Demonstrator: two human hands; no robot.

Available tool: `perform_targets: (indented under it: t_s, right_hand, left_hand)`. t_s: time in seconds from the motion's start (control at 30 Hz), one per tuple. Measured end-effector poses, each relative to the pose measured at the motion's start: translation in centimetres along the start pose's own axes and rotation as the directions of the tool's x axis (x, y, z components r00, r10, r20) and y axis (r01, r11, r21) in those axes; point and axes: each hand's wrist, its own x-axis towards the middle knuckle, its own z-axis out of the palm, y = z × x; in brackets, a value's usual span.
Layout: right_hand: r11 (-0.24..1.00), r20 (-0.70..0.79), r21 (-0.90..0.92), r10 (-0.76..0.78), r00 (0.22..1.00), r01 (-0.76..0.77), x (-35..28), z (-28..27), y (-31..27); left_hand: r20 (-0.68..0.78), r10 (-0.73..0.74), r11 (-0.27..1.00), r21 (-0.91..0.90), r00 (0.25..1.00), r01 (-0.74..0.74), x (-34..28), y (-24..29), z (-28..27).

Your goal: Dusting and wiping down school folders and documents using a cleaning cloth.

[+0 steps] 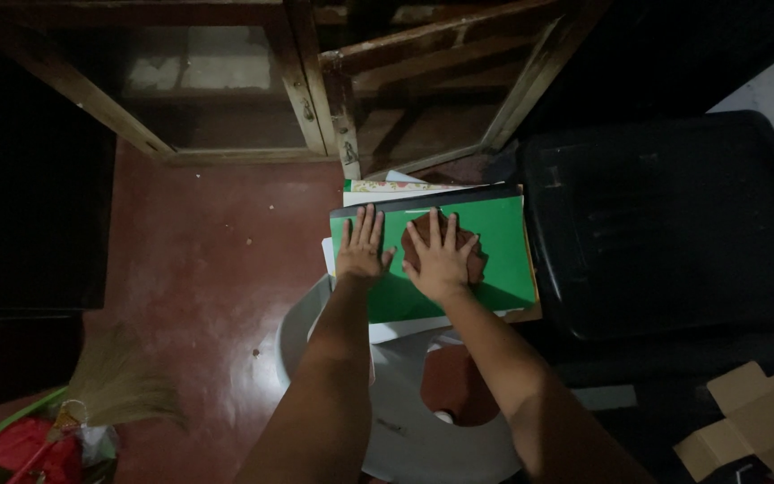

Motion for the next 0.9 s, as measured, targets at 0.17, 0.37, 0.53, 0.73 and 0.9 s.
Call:
perform_targets:
  t_s: [0.17,0.37,0.53,0.73,0.9]
  right_hand:
    - [1.0,-0.008,-0.017,-0.002,1.0,0.002,0.6,1.3,0.3]
    - [1.0,-0.023,-0.019,-0.01,1.0,0.01,0.4,0.8,0.2]
    - [0.999,0.004,-0.041,-0.018,1.0,0.018,0.1,0.3,0.2]
    - [0.999,-0.006,-0.047,-0.018,1.0,0.017,-0.2,0.3,0.3]
    - [0.996,0.025,-0.081,-0.047,0.999,0.049,-0.8,0.2,0.2]
  left_hand:
    - [-0.083,-0.085,0.993,-0.092,0.993,0.077,2.5,0.0,-0.2]
    - [-0.049,-0.083,0.995,-0.059,0.995,0.08,5.0,-0.9,0.5]
    - [-0.087,-0.103,0.994,0.013,0.991,0.104,7.5,-1.1,1.9]
    - [0.022,-0.134,0.99,0.057,0.991,0.133,9.0,-1.2,1.2]
    - [0.103,-0.185,0.982,0.048,0.977,0.181,7.1,0.0,-2.8]
